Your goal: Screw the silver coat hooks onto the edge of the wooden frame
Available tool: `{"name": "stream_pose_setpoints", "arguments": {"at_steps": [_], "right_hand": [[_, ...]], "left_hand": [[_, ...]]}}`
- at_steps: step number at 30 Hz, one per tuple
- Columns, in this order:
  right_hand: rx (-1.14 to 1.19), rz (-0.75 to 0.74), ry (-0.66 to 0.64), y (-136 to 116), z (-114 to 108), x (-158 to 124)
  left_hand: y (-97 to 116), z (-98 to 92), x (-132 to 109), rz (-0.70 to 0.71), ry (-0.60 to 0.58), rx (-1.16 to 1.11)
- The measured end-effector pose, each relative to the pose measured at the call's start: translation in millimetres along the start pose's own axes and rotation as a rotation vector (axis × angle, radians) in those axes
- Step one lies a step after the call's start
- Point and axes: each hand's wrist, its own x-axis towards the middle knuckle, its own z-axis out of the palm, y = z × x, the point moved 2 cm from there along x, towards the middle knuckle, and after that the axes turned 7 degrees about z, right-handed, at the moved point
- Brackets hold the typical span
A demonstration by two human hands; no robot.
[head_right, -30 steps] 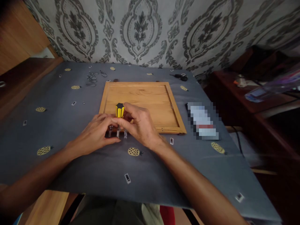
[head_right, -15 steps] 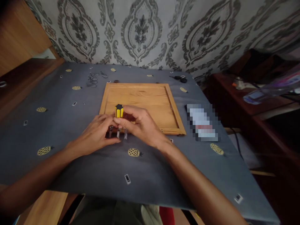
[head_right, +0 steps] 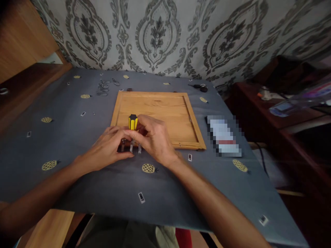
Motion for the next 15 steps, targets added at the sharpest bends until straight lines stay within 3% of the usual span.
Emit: {"name": "stream_pose_setpoints", "arguments": {"at_steps": [6,12,15], "right_hand": [[0.004,0.009,0.007,-1,0,-1],[0.045,0.043,-0.076,-5,-6,-1],[0.094,0.091,0.016,-10,-13,-3]], "left_hand": [[2,-1.1,1,-0.003,-0.022,0.005],[2,-1.8,2,-0.036,-0.036,0.007],[2,-2.0,1,-0.047,-0.047,-0.003]]}}
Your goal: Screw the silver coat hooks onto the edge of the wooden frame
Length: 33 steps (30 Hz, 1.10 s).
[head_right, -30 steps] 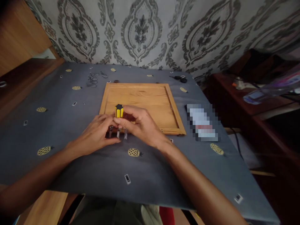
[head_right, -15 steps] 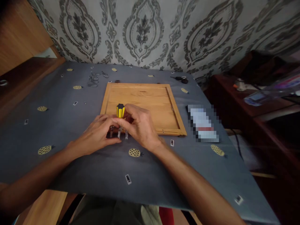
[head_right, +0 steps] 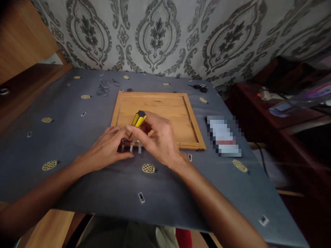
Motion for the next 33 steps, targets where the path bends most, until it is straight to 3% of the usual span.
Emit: {"name": "stream_pose_setpoints", "arguments": {"at_steps": [4,24,28,33], "right_hand": [[-0.01,0.041,0.082,0,-5,-3],[-0.018,0.02,-0.005,16,7,-7],[-0.068,-0.04,-0.011,13,7,-8],[-0.031,-0.049,-0.12,13,6,-4]], "left_hand": [[-1,0.0,-1,-0.015,-0.001,-0.01],[-1,0.1,1,-0.008,-0.003,0.011],[0,0.1,1,-0.008,0.0,0.002],[0,-0.1,0,0.023,0.023,-0.011]]}}
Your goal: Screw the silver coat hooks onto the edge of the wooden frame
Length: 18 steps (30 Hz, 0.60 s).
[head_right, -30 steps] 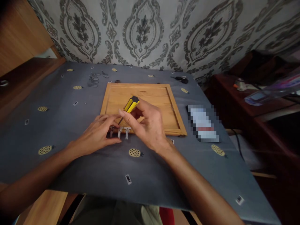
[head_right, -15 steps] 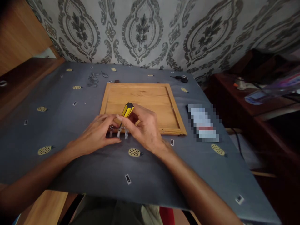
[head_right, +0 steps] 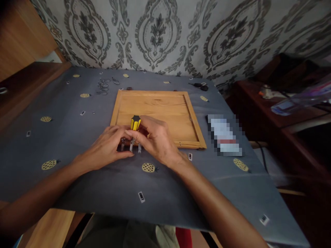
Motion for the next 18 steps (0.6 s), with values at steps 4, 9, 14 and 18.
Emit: {"name": "stream_pose_setpoints", "arguments": {"at_steps": [4,9,14,18], "right_hand": [[0.027,-0.019,-0.081,2,-2,6],[0.034,-0.039,-0.111,2,-4,10],[0.069,0.008,-0.095,1,-6,8],[0.264,0.131,0.077,-5,-16,1]], "left_hand": [[-2,0.9,-1,0.016,0.006,0.01],[-2,1.1,-1,0.011,-0.006,0.019],[-1,1.5,-1,-0.005,-0.007,0.012],[-1,0.5,-2,-0.01,-0.025,0.038]]}}
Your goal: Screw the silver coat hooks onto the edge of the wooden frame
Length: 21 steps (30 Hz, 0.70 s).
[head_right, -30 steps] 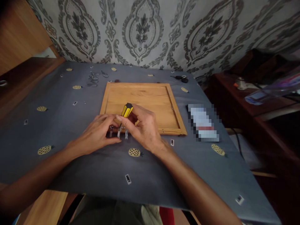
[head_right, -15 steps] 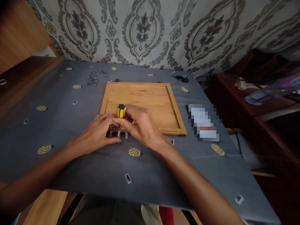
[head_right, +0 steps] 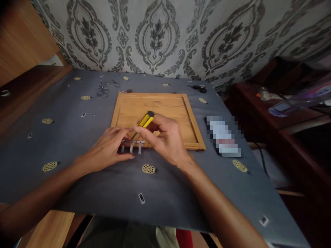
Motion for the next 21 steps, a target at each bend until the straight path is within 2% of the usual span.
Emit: {"name": "stream_pose_setpoints", "arguments": {"at_steps": [2,4,7,10,13,17,19,21], "right_hand": [[0.054,0.032,0.131,-4,-7,-6],[0.042,0.048,0.203,-5,-13,-13],[-0.016,0.061,0.212,0,-19,-24],[-0.042,0.069,0.204,10,-21,-33],[-0.02,0.083,0.226,18,-21,-37],[0.024,0.102,0.256,23,-20,-39],[0.037,0.1,0.258,26,-20,-40],[0.034,0.089,0.252,28,-19,-41]], "left_hand": [[-1,-4.6,-1,0.004,0.001,0.032],[-3,-13.1,-1,-0.014,0.02,0.067],[-5,-29.7,-3,-0.037,0.092,0.098],[4,-39.8,-9,0.012,0.181,0.115],[26,-33.9,-18,0.153,0.205,0.121],[58,-11.1,-30,0.38,0.208,0.215],[65,-2.4,-32,0.443,0.202,0.255],[62,0.3,-29,0.422,0.208,0.271]]}}
